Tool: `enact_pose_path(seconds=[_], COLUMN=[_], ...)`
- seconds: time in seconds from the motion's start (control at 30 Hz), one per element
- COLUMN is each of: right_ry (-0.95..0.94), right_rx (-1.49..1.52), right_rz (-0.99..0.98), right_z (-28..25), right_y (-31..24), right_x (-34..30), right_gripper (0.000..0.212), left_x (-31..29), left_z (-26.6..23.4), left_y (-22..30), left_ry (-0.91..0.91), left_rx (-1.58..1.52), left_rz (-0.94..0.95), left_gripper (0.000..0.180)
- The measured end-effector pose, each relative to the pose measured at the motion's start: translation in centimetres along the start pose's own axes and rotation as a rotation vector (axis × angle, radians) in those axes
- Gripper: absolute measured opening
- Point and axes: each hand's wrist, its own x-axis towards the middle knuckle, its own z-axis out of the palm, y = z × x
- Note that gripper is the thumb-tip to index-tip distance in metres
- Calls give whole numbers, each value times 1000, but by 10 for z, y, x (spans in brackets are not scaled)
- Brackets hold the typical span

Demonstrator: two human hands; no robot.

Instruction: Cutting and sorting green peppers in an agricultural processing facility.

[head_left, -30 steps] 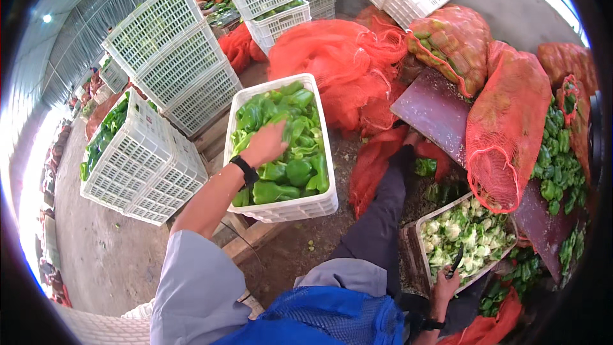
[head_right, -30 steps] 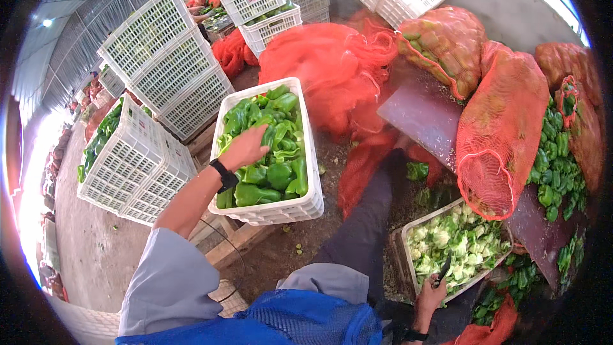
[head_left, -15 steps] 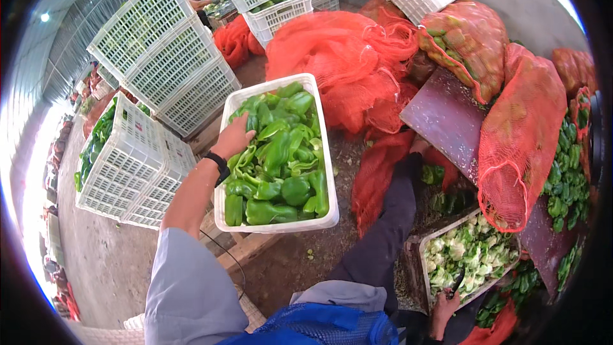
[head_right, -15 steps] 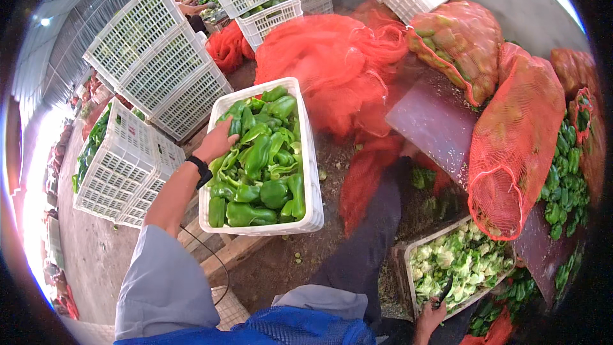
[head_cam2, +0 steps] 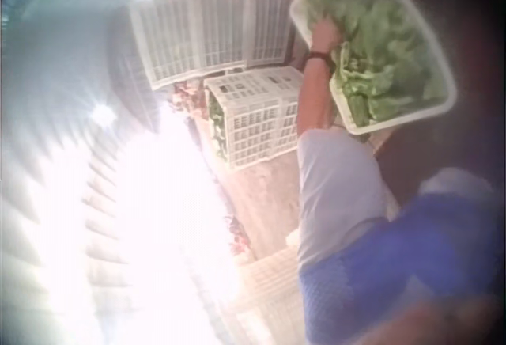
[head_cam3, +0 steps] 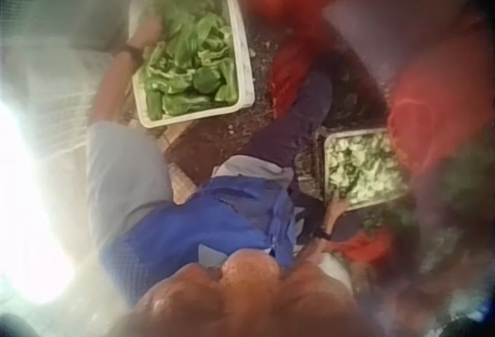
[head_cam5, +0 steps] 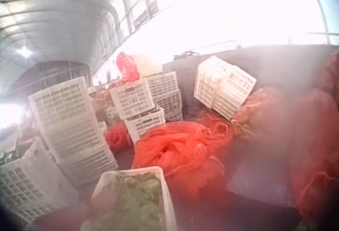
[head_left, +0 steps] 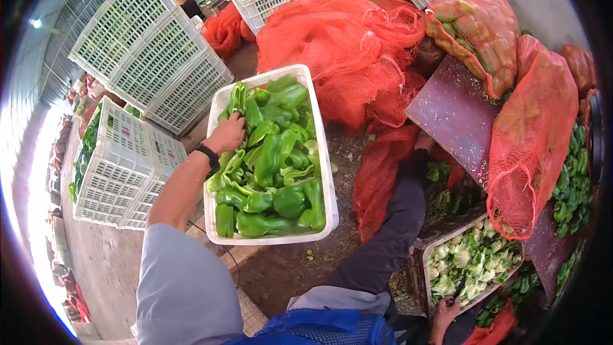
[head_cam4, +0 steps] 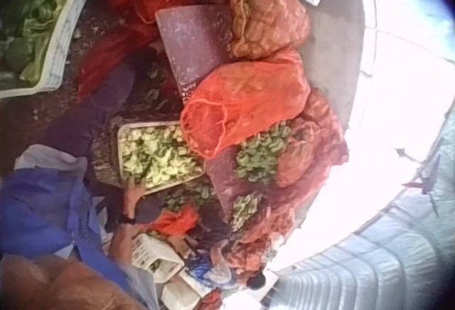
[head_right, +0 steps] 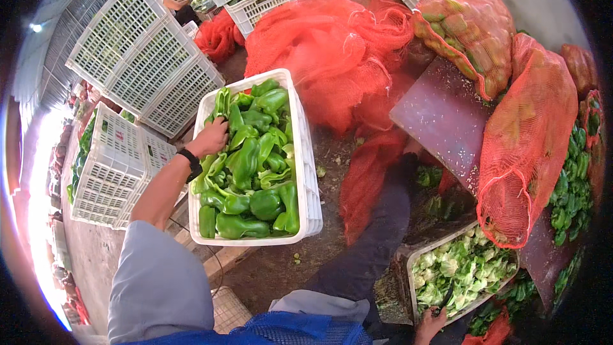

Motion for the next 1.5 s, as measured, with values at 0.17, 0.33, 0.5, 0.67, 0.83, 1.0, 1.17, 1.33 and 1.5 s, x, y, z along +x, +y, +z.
enact_pose_path(seconds=[0.17,0.33,0.5,0.67,0.83,1.0,1.17,1.33,1.5], right_ry=[-83,-50,-109,-133,-240,-274,-155,-128,-137], right_rx=[-37,99,-14,18,-38,-69,-74,-1,60], right_rz=[149,184,132,192,235,238,247,157,103], right_z=[1,-3,-10,-12,-22,-11,-5,-7,-5], right_y=[-33,-17,6,-8,-12,-15,-19,17,35], right_x=[-1,-6,2,-3,6,2,-7,-9,-10], right_gripper=[10,13,13,15,16,22,36,36,28], left_x=[-42,-45,-10,24,39,40,17,-4,24], left_z=[-42,-73,-31,-4,2,-26,-49,-11,-23], left_y=[5,35,-10,-13,-26,-32,41,90,108], left_ry=[89,52,282,252,215,-20,136,137,-44], left_rx=[-171,3,42,29,-107,-237,-285,-61,20], left_rz=[52,-102,84,247,270,213,134,97,7], left_gripper=[52,67,70,55,50,54,59,64,81])
